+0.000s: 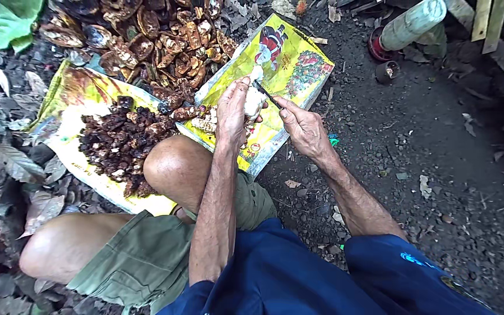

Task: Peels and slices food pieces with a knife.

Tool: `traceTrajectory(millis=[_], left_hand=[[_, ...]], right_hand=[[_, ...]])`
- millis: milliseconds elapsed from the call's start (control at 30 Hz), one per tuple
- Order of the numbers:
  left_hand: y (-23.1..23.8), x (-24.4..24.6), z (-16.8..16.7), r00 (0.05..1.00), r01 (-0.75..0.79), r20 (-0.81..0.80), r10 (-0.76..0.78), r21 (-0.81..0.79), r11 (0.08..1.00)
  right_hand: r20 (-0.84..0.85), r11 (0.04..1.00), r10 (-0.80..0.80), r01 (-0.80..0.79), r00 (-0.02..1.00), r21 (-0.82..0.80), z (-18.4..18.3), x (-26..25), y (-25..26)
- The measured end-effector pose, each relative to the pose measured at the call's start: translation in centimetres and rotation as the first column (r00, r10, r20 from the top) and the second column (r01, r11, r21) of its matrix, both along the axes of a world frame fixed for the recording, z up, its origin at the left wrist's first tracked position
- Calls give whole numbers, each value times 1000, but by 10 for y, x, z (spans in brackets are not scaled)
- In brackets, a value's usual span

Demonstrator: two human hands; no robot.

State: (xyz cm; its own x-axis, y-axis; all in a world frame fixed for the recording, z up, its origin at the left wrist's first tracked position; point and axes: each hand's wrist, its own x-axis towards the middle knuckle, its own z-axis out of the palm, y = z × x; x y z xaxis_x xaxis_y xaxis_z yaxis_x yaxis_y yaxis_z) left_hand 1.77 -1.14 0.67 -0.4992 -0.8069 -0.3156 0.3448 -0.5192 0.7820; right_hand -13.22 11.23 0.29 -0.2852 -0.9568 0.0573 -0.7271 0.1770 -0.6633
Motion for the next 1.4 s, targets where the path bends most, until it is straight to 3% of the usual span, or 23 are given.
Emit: traceTrajectory(millis=[133, 300, 400, 567, 833, 933, 1200, 1400], left_hand=[[-1, 3, -7, 999, 39, 2, -39, -104, 994], [-1, 4, -2, 997, 44, 64, -36, -126, 991], [-2, 3, -5, 997, 67, 59, -58, -161, 985], [-3, 2, -14, 997, 80, 33, -75, -229, 970], [-1, 2, -10, 999, 39, 4, -39, -233, 972], [1, 1, -10, 998, 59, 21, -56, -196, 979], [1, 0, -13, 993, 85, 95, -68, -189, 978], [2, -2, -15, 988, 111, 128, -87, -196, 974]], right_hand=[[51, 1000, 6, -7, 999, 19, 0, -1, -2], [55, 999, 23, -25, 998, 40, 3, -6, -4], [202, 996, 33, -49, 979, 75, 8, -5, -4], [570, 985, -9, -93, 822, 148, 18, -3, -3], [763, 970, 41, -208, 645, 124, 18, -11, 3], [754, 974, 72, -207, 653, 87, 19, -14, 1], [342, 995, 17, 17, 939, -95, 18, -5, -21], [289, 989, 32, 11, 957, -145, 18, 2, -45]])
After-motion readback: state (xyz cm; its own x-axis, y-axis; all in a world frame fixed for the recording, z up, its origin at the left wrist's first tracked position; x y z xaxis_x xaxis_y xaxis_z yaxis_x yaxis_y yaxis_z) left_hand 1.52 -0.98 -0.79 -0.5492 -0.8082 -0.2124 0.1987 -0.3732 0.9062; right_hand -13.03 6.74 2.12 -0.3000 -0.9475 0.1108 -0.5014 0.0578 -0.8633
